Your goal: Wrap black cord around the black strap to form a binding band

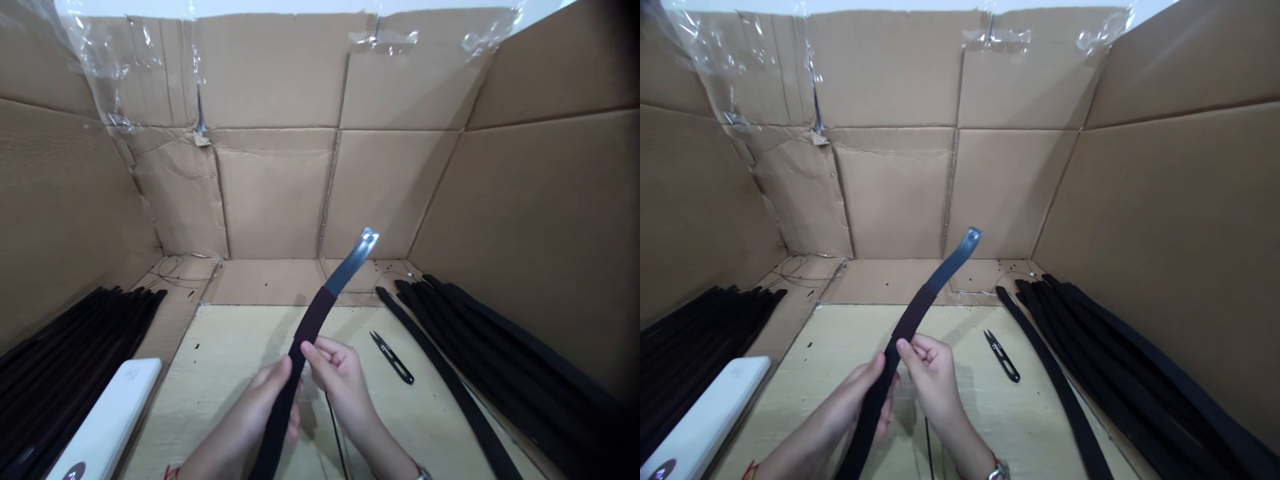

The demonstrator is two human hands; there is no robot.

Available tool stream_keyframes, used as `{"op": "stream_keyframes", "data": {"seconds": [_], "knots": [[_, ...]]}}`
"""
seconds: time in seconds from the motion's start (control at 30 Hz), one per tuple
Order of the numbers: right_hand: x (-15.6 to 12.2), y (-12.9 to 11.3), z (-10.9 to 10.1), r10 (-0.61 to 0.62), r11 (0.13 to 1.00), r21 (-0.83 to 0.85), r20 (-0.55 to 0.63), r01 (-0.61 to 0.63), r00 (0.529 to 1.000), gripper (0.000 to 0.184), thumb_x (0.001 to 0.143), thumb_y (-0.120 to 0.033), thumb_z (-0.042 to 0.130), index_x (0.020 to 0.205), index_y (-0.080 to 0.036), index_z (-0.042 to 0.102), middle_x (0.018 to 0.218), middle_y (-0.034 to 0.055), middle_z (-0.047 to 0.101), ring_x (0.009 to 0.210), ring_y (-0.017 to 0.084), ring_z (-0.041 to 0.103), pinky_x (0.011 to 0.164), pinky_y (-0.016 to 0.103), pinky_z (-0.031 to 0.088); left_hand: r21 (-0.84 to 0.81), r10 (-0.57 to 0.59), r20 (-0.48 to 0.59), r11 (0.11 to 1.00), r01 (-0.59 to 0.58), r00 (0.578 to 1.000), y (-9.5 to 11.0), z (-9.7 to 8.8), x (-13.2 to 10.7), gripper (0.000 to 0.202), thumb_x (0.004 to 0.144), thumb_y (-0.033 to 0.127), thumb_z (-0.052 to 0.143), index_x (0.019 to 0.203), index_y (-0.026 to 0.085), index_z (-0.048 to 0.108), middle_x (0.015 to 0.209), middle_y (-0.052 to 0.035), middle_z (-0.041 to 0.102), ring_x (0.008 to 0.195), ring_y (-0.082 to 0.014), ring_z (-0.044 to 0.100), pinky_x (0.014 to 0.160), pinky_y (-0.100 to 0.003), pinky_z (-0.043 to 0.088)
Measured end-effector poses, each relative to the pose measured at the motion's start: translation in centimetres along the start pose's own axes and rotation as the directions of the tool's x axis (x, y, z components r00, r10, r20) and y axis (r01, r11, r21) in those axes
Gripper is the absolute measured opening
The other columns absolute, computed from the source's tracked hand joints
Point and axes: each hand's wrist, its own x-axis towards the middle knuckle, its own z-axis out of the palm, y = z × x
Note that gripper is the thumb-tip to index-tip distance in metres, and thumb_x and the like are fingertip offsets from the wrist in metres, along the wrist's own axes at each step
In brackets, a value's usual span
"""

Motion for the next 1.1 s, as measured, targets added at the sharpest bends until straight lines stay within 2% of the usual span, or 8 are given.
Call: {"op": "stream_keyframes", "data": {"seconds": [0.1,0.27,0.37,0.47,0.6,0.67,0.97,1.1], "knots": [[0.4,0.0,-0.5,-0.011,0.999,0.042,0.02,0.01,1.0,0.048,0.076,-0.055,0.074,0.073,-0.01,0.057,0.051,-0.0079,0.02,0.045,0.002,0.014,0.042,0.02,0.007,0.182,0.197,-0.154,0.969,-0.168,0.968,0.1,0.5,0.1,0.07,0.06,0.079,0.068,0.08,0.013,0.052,0.05,0.0055,0.045,0.04,-0.0042,0.038,0.04,-0.016,0.028],[0.2,0.2,-0.4,0.041,0.973,0.215,0.198,-0.084,0.979,0.044,0.08,-0.05,0.073,0.093,-0.009,0.063,0.052,-0.0094,0.017,0.045,0.002,0.012,0.043,0.017,0.01,-0.085,0.057,-0.138,0.994,-0.069,0.989,0.2,0.8,-0.6,0.071,0.059,0.081,0.066,0.082,0.016,0.049,0.048,0.009,0.038,0.037,-0.0028,0.029,0.036,-0.015,0.023],[-0.2,-0.1,-0.2,0.087,0.963,0.227,0.242,-0.143,0.966,0.053,0.076,-0.049,0.077,0.109,-0.009,0.063,0.051,-0.01,0.022,0.044,0.001,0.011,0.043,0.017,0.009,-0.254,-0.058,0.208,0.961,0.111,0.976,0.1,0.3,-0.6,0.068,0.059,0.082,0.065,0.073,0.019,0.044,0.04,0.011,0.03,0.03,-0.0027,0.018,0.03,-0.016,0.019],[-0.2,-0.3,-0.2,0.076,0.978,0.175,0.196,-0.111,0.978,0.052,0.07,-0.05,0.081,0.098,-0.009,0.067,0.052,-0.0067,0.036,0.042,0.001,0.018,0.042,0.017,0.013,-0.214,-0.105,0.548,0.942,0.26,0.83,0.1,-0.4,-0.4,0.067,0.067,0.088,0.049,0.068,0.021,0.039,0.036,0.0102,0.025,0.027,-0.0049,0.011,0.026,-0.018,0.016],[0.5,0.1,-0.4,-0.031,0.996,0.078,0.002,0.03,1.0,0.047,0.066,-0.048,0.084,0.077,-0.007,0.066,0.065,0.004,0.055,0.058,0.007,0.046,0.054,0.017,0.036,0.29,0.025,0.068,0.956,-0.044,0.997,0.1,-0.2,-0.5,0.07,0.071,0.084,0.049,0.094,0.018,0.052,0.05,0.0048,0.047,0.037,-0.0087,0.037,0.038,-0.019,0.03],[0.9,0.4,-0.6,-0.03,0.996,0.085,-0.029,0.032,0.999,0.048,0.065,-0.049,0.084,0.075,-0.007,0.065,0.064,0.0035,0.054,0.056,0.006,0.044,0.052,0.017,0.032,0.599,0.325,-0.134,0.779,-0.185,0.936,0.1,0.1,-0.7,0.063,0.08,0.076,0.049,0.098,0.016,0.055,0.058,0.0005,0.054,0.05,-0.0107,0.047,0.05,-0.02,0.035],[0.2,0.3,-0.6,0.112,0.966,0.215,0.143,-0.141,0.983,0.061,0.064,-0.054,0.084,0.097,-0.006,0.064,0.053,-0.0086,0.026,0.045,0.001,0.013,0.045,0.02,0.006,0.259,0.035,0.142,0.963,-0.072,0.989,0.5,-0.6,-0.6,0.075,0.076,0.089,0.021,0.068,0.019,0.046,0.038,0.005,0.034,0.032,-0.0076,0.026,0.038,-0.021,0.022],[0.5,1.3,0.0,0.125,0.983,0.14,-0.054,-0.116,0.991,0.069,0.061,-0.061,0.082,0.094,-0.004,0.063,0.05,-0.0102,0.021,0.045,0.002,0.011,0.045,0.021,0.005,0.501,0.244,-0.099,0.85,-0.164,0.965,0.9,-0.4,-0.5,0.064,0.072,0.083,0.049,0.076,0.018,0.048,0.062,-0.0018,0.052,0.054,-0.0124,0.045,0.053,-0.024,0.035]]}}
